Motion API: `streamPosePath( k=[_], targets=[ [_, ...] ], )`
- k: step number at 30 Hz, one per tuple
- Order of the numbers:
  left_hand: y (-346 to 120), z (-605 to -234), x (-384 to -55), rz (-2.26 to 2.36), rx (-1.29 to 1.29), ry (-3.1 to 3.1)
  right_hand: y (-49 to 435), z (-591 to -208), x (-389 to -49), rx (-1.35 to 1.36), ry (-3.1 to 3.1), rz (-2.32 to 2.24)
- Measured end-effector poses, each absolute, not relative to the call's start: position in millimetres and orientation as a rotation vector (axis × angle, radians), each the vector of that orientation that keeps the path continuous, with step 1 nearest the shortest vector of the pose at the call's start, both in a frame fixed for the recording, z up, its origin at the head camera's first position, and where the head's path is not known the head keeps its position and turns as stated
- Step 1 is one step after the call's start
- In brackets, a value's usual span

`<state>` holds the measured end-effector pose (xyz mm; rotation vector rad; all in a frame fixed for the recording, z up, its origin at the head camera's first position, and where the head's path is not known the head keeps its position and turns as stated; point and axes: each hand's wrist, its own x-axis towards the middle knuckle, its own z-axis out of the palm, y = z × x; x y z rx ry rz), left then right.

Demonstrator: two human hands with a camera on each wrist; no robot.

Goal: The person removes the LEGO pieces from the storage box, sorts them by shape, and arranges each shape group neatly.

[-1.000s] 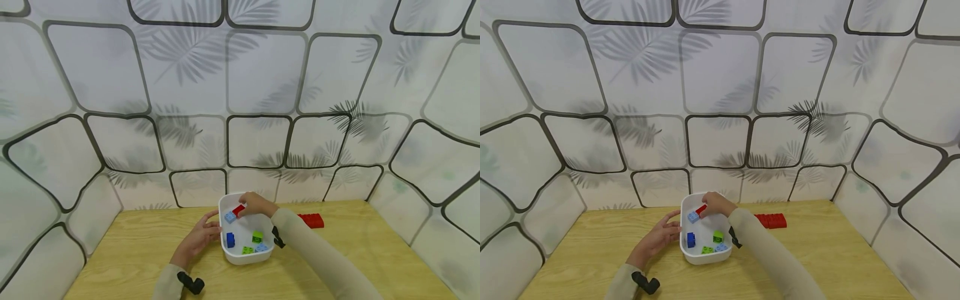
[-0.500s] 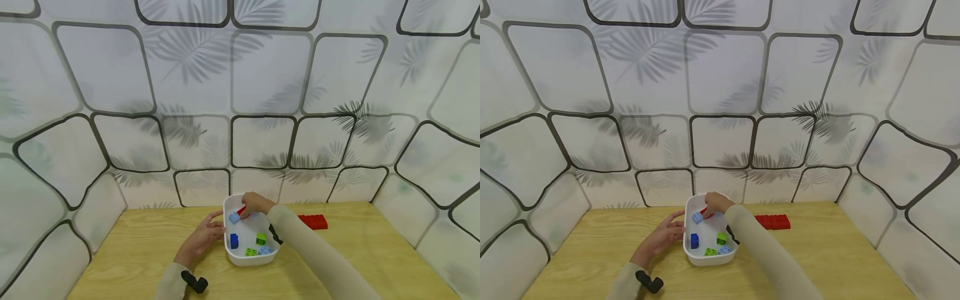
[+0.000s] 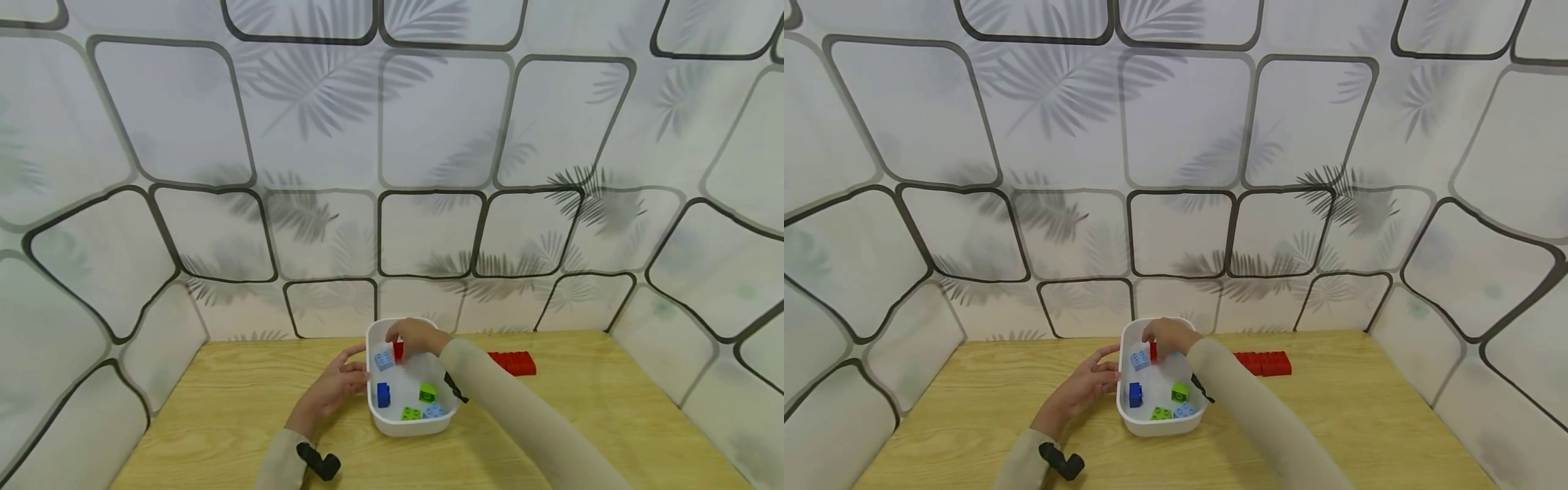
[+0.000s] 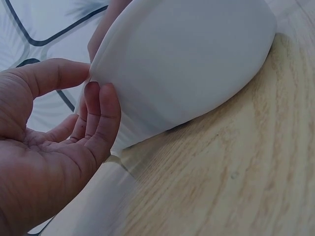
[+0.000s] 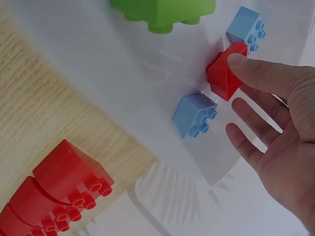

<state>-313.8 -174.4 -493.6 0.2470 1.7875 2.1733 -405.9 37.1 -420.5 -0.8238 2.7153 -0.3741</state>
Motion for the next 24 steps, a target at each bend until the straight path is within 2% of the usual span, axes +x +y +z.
streamPosePath(
  k=[24],
  targets=[
    [-174.6, -496.4, -313.8, 2.178, 0.250, 1.780, 28.4, -426.2, -401.2, -0.713, 2.725, -0.200]
  ],
)
